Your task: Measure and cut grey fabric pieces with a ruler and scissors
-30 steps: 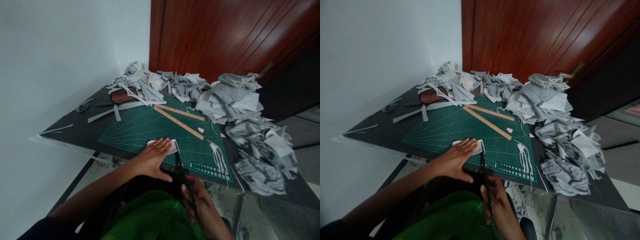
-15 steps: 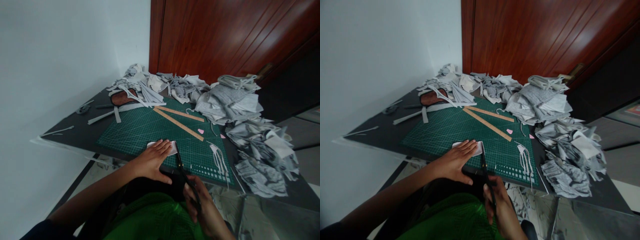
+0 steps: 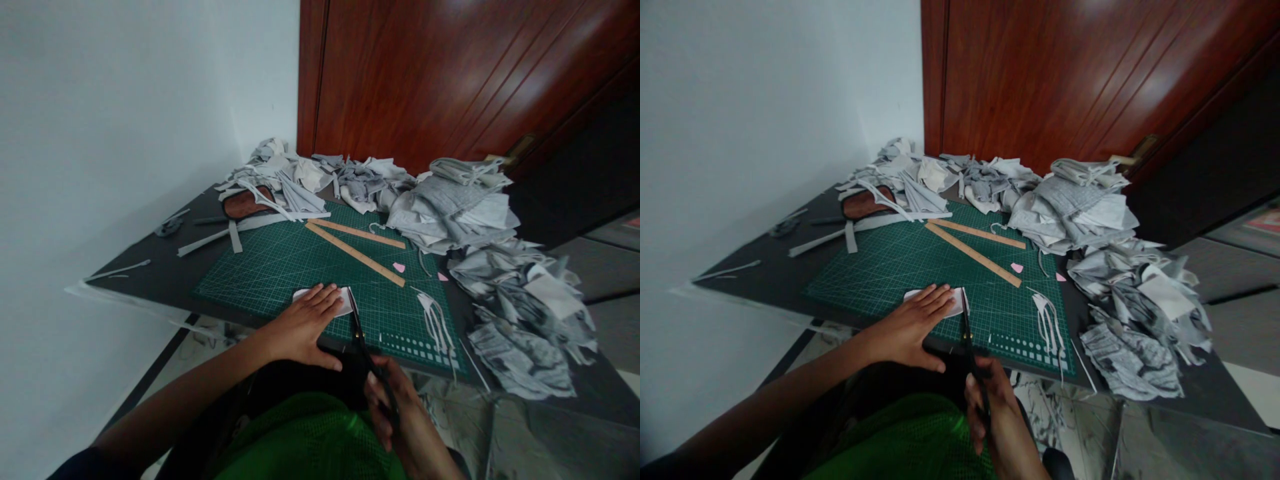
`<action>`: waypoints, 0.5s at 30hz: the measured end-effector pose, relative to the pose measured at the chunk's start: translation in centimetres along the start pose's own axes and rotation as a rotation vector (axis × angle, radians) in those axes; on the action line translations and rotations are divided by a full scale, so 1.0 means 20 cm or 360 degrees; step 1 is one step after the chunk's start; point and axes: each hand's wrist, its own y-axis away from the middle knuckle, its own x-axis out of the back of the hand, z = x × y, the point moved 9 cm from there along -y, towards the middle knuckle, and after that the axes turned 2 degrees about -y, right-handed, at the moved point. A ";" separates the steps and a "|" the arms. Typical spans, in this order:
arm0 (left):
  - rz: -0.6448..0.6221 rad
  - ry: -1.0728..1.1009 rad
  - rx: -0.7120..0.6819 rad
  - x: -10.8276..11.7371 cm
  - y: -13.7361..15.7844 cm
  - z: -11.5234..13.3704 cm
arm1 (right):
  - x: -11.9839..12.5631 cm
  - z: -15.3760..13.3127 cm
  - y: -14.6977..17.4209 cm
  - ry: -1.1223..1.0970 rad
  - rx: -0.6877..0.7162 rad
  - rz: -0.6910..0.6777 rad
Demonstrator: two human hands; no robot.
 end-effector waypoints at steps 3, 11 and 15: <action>0.0032 -0.0077 -0.0068 0.02 0.00 0.01 | 0.06 0.05 -0.01 -0.0194 0.0044 0.0141; 0.0088 -0.0422 -0.0212 -0.02 0.03 0.08 | 0.38 0.10 0.09 -0.0430 0.0433 0.0516; 0.0039 -0.0585 -0.0058 -0.05 0.05 0.08 | 0.41 0.11 0.16 -0.0308 0.0295 0.0296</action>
